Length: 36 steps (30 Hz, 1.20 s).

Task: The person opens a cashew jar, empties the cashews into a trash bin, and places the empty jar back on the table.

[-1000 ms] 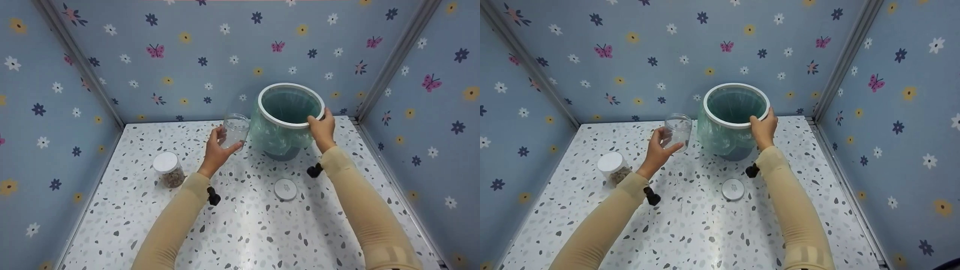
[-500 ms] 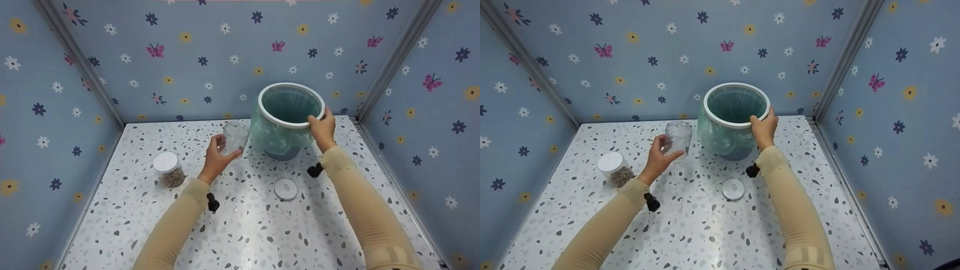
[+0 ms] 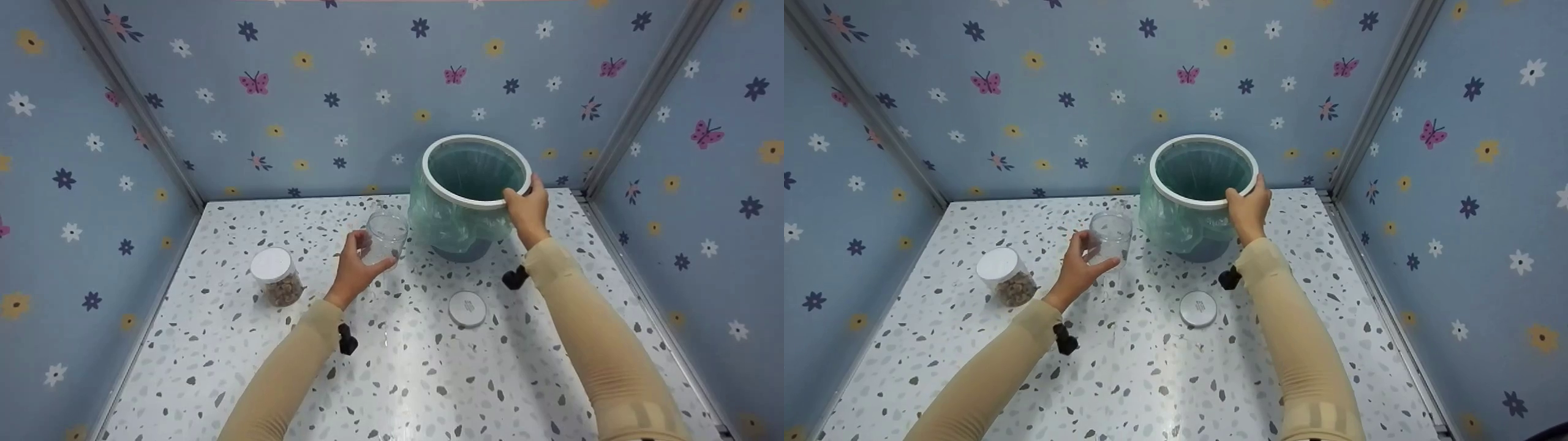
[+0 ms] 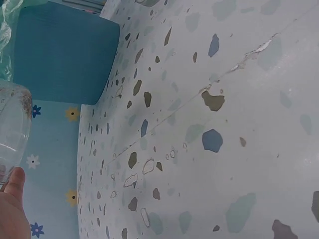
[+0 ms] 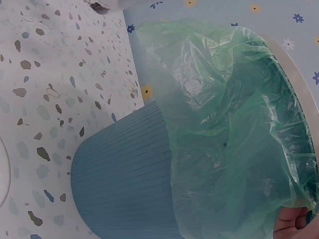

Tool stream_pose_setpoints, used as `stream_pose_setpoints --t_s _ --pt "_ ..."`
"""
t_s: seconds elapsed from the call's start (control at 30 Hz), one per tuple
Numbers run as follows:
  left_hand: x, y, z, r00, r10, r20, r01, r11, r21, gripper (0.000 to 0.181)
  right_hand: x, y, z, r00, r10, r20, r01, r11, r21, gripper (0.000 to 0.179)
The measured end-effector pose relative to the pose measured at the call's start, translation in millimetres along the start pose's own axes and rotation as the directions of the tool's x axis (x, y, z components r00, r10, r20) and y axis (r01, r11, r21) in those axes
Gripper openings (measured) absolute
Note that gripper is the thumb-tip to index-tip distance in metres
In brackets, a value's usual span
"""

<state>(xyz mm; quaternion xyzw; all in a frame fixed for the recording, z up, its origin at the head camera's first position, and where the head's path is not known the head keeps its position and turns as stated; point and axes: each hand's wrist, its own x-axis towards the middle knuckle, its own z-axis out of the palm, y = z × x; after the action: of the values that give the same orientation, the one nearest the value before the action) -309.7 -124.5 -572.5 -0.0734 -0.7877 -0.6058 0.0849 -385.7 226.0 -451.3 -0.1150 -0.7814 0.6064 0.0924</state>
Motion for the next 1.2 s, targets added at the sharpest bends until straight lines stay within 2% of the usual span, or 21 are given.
stream_pose_setpoints --t_s 0.17,0.37,0.6,0.9,1.07,1.2 --pt "-6.1 -4.8 3.2 0.999 -0.039 0.022 0.038 0.999 0.012 0.083 0.9 -0.2 -0.1 1.000 0.006 -0.003 -0.006 1.000 0.004 0.084" --pt "-11.5 -11.7 7.1 0.998 -0.024 0.055 0.020 0.998 0.054 0.088 1.3 -1.2 -0.6 1.000 0.029 -0.002 -0.029 1.000 0.002 0.086" --pt "-16.1 -15.0 14.4 0.993 -0.084 0.086 0.077 0.994 0.076 0.094 -0.5 0.4 0.1 1.000 -0.008 -0.010 0.008 1.000 -0.005 0.086" --pt "-21.2 -19.5 18.7 0.987 -0.076 0.145 0.066 0.995 0.069 0.096 1.3 0.3 0.5 1.000 0.008 -0.018 -0.008 1.000 -0.010 0.086" --pt "-24.1 -20.4 20.3 0.977 -0.104 0.185 0.085 0.991 0.106 0.089 2.0 0.0 0.0 1.000 0.019 -0.021 -0.019 1.000 -0.006 0.086" --pt "-28.6 -21.7 21.5 0.964 -0.129 0.232 0.101 0.986 0.129 0.089 1.6 0.2 -0.2 1.000 0.021 -0.015 -0.021 1.000 -0.009 0.086"
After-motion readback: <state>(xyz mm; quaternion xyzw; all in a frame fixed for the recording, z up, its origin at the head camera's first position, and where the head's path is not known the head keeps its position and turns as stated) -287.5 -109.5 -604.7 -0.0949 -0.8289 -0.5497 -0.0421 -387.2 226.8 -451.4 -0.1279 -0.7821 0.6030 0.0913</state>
